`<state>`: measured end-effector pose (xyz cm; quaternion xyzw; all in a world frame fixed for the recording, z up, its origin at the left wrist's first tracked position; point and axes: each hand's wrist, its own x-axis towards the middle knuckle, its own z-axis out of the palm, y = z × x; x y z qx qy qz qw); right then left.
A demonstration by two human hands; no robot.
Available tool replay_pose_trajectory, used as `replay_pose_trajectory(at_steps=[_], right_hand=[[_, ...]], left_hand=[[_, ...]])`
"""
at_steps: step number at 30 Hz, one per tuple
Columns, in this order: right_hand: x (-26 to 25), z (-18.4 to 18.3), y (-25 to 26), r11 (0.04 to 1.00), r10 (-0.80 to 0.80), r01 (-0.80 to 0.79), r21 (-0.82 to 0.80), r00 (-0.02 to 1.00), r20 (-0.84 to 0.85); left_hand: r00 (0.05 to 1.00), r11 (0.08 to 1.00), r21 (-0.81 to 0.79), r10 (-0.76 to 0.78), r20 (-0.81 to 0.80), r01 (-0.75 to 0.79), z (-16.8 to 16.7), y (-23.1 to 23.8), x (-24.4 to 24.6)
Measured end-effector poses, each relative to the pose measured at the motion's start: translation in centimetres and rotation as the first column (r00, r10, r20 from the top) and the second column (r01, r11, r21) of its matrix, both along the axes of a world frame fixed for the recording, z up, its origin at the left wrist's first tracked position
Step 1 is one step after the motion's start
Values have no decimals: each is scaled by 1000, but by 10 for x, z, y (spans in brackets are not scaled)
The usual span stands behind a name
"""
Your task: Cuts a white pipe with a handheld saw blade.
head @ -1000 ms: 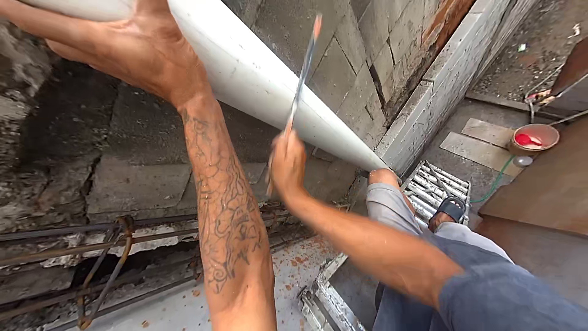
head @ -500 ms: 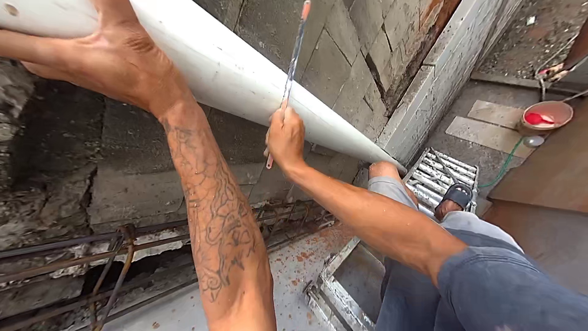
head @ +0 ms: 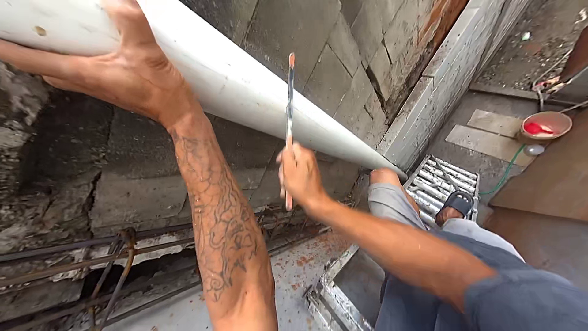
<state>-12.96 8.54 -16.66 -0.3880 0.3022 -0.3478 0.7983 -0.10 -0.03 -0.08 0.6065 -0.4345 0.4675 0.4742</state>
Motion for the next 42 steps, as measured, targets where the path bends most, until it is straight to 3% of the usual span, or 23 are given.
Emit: replay_pose_trajectory(at_steps=[3, 7, 11, 16, 19, 21, 24, 28, 33, 37, 42], right_hand=[[11, 6, -49, 999, -49, 49, 22, 999, -23], [-14, 0, -4, 999, -3, 4, -39, 1000, 25], [9, 4, -44, 999, -43, 43, 20, 999, 2], [-22, 0, -4, 999, 45, -46, 8, 997, 67], [3, 3, -33, 999, -22, 21, 27, 999, 31], [9, 5, -41, 998, -54, 54, 15, 998, 16], [-15, -2, -2, 1000, 14, -14, -23, 1000, 24], [9, 2, -40, 999, -41, 41, -8, 999, -3], [-15, -8, 0, 998, 7, -4, -65, 999, 32], [14, 4, -48, 997, -75, 75, 0, 997, -12], [-18, -5, -8, 998, 44, -45, -42, 999, -17]], left_hand=[[992, 992, -2, 125, -29, -125, -2, -1, 1], [998, 998, -17, -56, -24, 56, 1, -3, -3], [994, 995, 3, 101, -31, -101, -2, 1, -3], [997, 996, -43, -78, -18, 77, 2, -4, -8], [997, 998, 9, 54, -48, -54, -3, 2, -7], [997, 998, -3, 63, -46, -63, -1, 0, -8], [1000, 999, -37, -10, -9, 10, 1, -3, -9], [995, 995, 11, 102, -1, -102, -3, 0, -4], [1000, 999, -41, -23, 1, 23, 1, -3, -7], [991, 992, -13, 128, 28, -127, -4, 2, -7], [999, 999, -35, -16, -28, 15, -2, -3, -8]])
